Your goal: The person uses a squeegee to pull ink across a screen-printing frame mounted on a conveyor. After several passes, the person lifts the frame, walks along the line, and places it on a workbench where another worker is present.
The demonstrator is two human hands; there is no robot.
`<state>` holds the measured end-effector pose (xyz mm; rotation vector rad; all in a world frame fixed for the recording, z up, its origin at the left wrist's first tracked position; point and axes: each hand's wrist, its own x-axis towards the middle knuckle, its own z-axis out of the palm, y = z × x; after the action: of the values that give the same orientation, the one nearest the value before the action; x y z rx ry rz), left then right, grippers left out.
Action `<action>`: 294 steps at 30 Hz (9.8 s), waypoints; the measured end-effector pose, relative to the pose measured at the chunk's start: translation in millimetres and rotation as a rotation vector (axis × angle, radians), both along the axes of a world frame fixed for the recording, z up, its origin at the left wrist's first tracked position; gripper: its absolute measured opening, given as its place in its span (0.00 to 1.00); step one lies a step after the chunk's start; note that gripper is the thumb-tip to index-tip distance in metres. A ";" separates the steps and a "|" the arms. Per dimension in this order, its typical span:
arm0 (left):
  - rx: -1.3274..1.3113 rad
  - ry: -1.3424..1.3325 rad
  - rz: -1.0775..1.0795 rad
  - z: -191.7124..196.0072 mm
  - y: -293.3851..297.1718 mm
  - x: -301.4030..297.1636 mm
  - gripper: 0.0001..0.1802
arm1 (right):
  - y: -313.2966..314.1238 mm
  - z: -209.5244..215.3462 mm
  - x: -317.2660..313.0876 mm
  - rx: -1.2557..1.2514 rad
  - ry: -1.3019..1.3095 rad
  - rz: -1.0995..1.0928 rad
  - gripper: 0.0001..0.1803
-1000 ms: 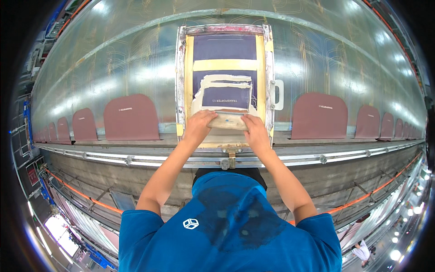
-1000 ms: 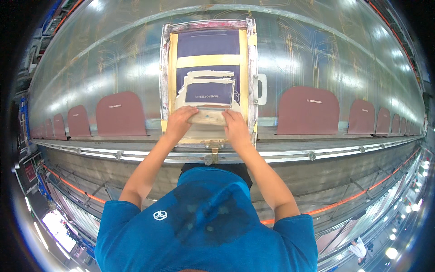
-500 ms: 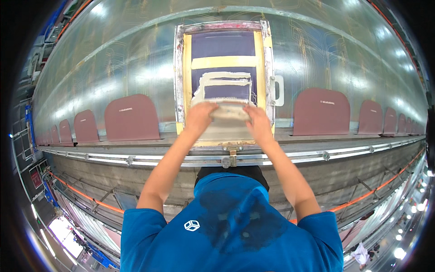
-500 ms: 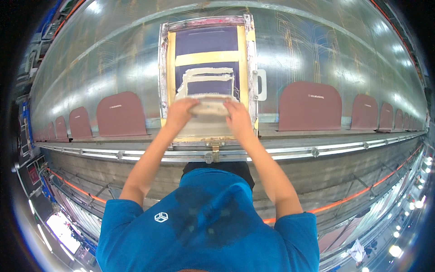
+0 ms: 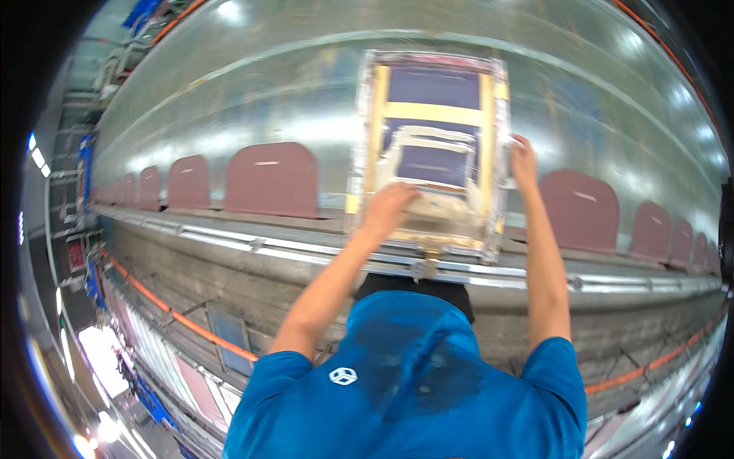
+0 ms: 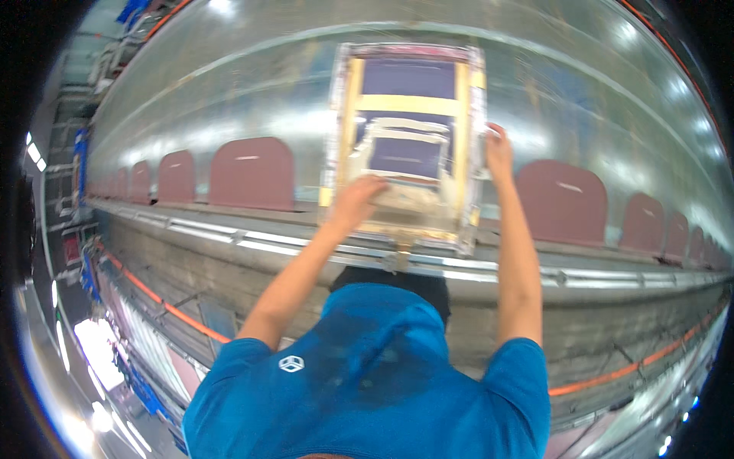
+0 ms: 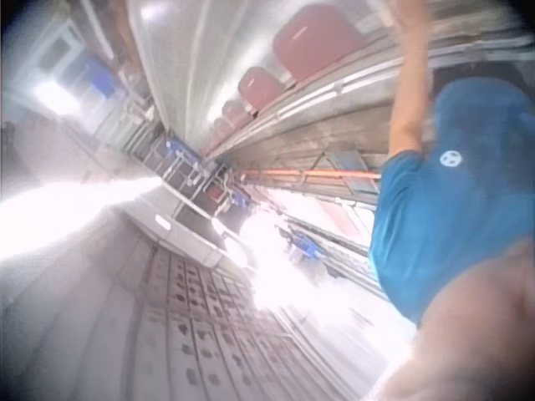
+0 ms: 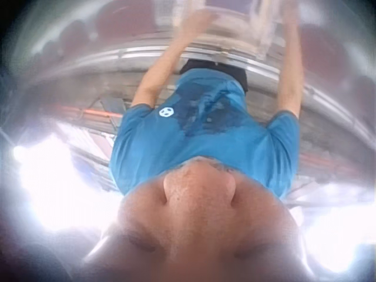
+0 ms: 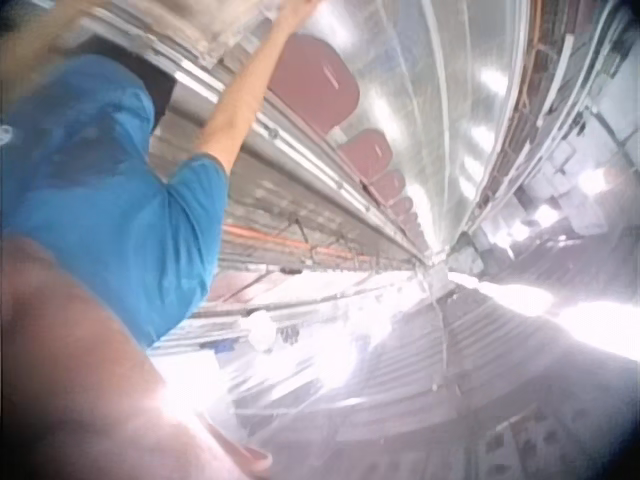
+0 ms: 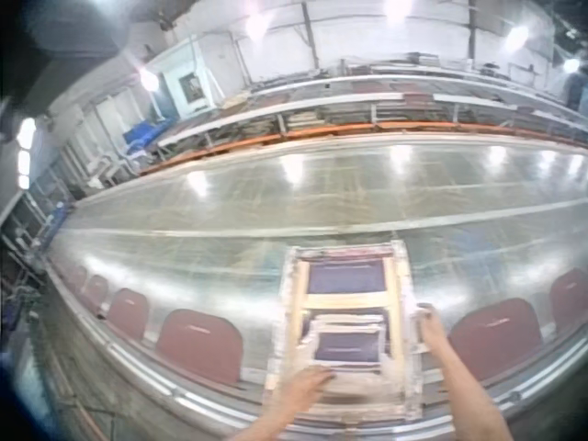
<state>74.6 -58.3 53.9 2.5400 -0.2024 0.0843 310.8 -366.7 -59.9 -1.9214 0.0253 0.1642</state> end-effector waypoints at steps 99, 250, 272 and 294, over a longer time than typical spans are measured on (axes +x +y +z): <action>0.015 0.020 -0.015 -2.9 122.3 -9.5 0.27 | 141.3 8.3 -47.7 -0.094 -0.126 -0.139 0.15; 0.006 0.053 0.009 114.2 796.9 151.9 0.27 | 855.5 212.6 -43.7 -0.473 -0.385 0.457 0.27; 0.095 0.070 -0.045 45.0 706.1 217.0 0.29 | 758.1 154.5 8.0 -0.408 -0.270 0.462 0.27; 0.005 0.068 -0.003 355.7 494.9 -264.6 0.26 | 504.9 441.6 -385.9 -0.055 -0.148 0.101 0.27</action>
<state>-190.0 436.5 409.6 2.5429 -0.1798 -0.0044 -75.1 138.3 381.8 -1.9864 -0.1681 0.0888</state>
